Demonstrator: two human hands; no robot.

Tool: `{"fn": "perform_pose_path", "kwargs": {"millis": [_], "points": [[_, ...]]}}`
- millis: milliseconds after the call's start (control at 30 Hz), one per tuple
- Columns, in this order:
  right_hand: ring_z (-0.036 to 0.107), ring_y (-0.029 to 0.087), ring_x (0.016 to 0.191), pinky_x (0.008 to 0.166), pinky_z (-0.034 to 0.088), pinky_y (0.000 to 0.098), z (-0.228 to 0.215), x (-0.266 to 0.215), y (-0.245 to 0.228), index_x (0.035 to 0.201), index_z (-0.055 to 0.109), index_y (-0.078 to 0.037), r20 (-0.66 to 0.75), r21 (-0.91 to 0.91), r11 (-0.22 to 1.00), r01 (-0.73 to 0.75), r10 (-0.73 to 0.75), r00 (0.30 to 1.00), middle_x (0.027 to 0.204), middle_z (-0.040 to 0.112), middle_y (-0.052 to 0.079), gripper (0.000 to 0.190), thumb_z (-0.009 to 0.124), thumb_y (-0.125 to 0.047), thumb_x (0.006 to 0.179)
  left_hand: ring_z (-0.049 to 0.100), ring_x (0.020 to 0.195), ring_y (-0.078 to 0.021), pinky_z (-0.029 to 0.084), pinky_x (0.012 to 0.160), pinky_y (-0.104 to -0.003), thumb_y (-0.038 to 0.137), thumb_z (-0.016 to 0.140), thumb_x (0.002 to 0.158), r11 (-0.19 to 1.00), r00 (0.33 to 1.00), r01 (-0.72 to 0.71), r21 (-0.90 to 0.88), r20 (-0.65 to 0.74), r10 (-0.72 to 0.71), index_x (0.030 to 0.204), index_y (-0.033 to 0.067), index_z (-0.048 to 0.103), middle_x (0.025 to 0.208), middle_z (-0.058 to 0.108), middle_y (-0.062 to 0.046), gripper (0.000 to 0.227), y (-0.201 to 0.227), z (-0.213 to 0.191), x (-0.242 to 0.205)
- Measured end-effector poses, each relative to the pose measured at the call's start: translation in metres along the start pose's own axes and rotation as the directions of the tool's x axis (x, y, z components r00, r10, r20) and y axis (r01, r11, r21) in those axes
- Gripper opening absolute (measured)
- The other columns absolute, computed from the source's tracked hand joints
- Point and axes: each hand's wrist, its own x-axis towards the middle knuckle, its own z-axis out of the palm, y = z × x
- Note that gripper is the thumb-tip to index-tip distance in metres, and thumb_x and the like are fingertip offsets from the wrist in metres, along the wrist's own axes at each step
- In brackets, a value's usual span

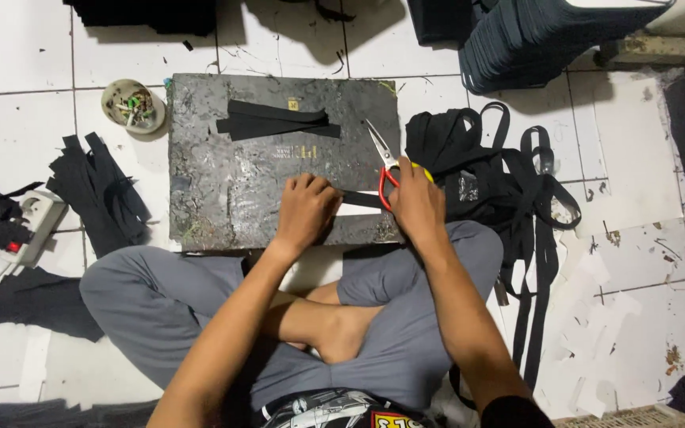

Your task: Sorting and cutting black fabric strips using scissors while sitting on the floor.

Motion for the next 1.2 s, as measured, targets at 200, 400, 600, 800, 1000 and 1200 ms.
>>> {"fn": "perform_pose_path", "kwargs": {"millis": [200,400,600,800,1000,1200], "points": [[0.076,0.037,0.088,0.073,0.058,0.053,-0.016,0.012,0.018,0.134,0.061,-0.033,0.112,0.149,0.98,-0.135,0.119,0.987,0.096,0.075,0.006,0.054,0.069,-0.038,0.081,0.061,0.09,-0.0221,0.045,0.083,-0.038,0.024,0.071,0.089,0.992,0.996,-0.069,0.104,-0.052,0.075,0.089,0.0206,0.068,0.083,0.064,0.0,0.005,0.005,-0.03,-0.001],[0.059,0.022,0.037,0.029,0.053,0.0308,0.024,-0.079,-0.023,0.128,0.056,-0.004,0.316,0.924,0.231,-0.304,-0.014,0.949,0.069,0.064,0.014,0.047,0.08,-0.019,0.09,0.061,0.103,-0.0202,0.044,0.093,-0.039,0.024,0.066,0.096,0.981,0.998,-0.004,0.194,0.057,-0.007,0.105,0.0218,0.07,0.093,0.067,0.002,0.01,-0.026,-0.045,-0.031],[0.059,0.023,0.036,0.028,0.056,0.0314,0.035,-0.14,-0.074,0.126,0.052,0.006,0.445,0.892,0.071,-0.446,0.028,0.895,0.067,0.056,0.017,0.046,0.061,-0.032,0.102,0.06,0.097,-0.022,0.044,0.09,-0.037,0.023,0.075,0.093,0.995,0.992,0.053,0.079,-0.121,-0.044,0.103,0.0253,0.072,0.089,0.062,0.002,0.01,-0.045,-0.066,-0.059],[0.062,0.022,0.043,0.032,0.059,0.033,0.038,-0.141,-0.065,0.13,0.05,0.005,0.422,0.889,0.112,-0.443,0.172,0.89,0.071,0.057,0.018,0.049,0.06,-0.033,0.102,0.06,0.098,-0.025,0.045,0.092,-0.041,0.022,0.078,0.081,0.984,0.988,0.118,0.131,-0.116,-0.103,0.102,0.0232,0.07,0.09,0.06,-0.001,0.023,-0.03,-0.071,-0.055],[0.063,0.023,0.043,0.032,0.059,0.0318,0.028,-0.142,-0.045,0.126,0.055,0.006,0.425,0.881,0.12,-0.458,0.227,0.876,0.069,0.058,0.018,0.044,0.063,-0.029,0.1,0.058,0.117,-0.0304,0.041,0.101,-0.044,0.022,0.067,0.092,0.965,0.97,0.137,0.224,-0.226,-0.086,0.115,0.0163,0.069,0.118,0.061,-0.011,0.024,-0.005,-0.072,-0.048],[0.062,0.022,0.045,0.033,0.06,0.0325,0.033,-0.137,-0.029,0.127,0.054,0.006,0.433,0.885,0.093,-0.457,0.2,0.879,0.07,0.057,0.017,0.045,0.062,-0.029,0.101,0.03,0.154,-0.0388,0.024,0.123,-0.05,0.023,0.06,0.101,0.993,0.996,-0.091,-0.078,-0.02,0.09,0.149,0.0051,0.053,0.162,0.04,-0.023,0.052,0.041,-0.011,-0.038]]}}
